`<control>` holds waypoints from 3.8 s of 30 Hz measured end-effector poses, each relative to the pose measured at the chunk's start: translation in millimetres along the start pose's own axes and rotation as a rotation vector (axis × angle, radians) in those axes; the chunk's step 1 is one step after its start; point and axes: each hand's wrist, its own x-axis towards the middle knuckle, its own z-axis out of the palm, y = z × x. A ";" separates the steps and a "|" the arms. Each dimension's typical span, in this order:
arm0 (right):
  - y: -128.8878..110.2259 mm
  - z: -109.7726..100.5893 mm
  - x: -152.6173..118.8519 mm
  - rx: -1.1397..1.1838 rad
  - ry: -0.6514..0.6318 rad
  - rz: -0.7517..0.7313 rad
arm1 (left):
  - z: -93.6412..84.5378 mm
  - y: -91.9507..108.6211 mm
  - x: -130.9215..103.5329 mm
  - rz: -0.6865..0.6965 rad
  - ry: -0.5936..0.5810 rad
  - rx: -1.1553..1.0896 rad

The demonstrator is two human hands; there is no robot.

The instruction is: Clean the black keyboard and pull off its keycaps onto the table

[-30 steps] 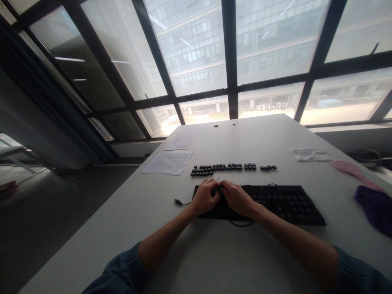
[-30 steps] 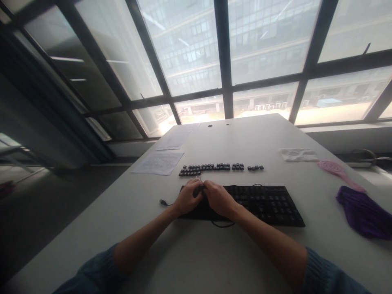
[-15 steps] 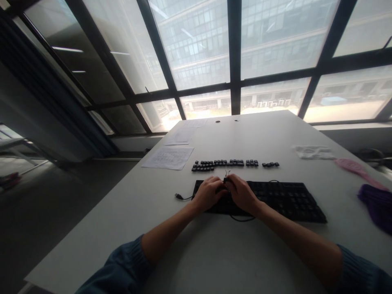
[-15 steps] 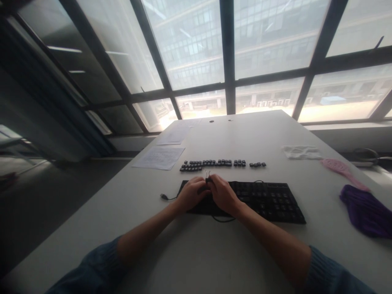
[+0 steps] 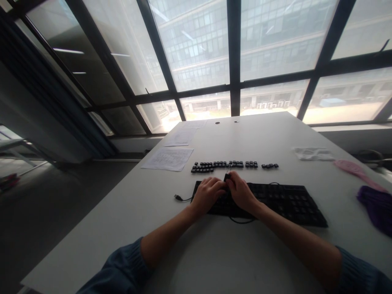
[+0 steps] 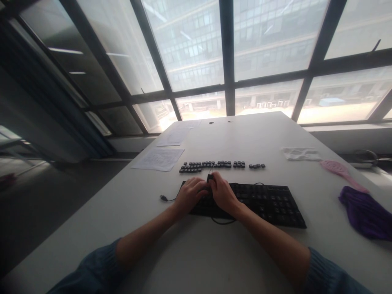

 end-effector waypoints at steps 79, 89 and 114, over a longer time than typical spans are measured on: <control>-2.7 -11.3 -10.8 -0.109 0.021 -0.106 | 7.1 8.0 13.8 -0.034 0.002 -0.196; 5.4 -10.0 -6.0 0.032 0.033 0.044 | 9.8 6.5 11.0 -0.021 0.047 -0.154; 10.0 -10.4 -0.4 0.195 0.177 0.135 | 29.8 -75.4 91.0 -0.366 -0.041 0.082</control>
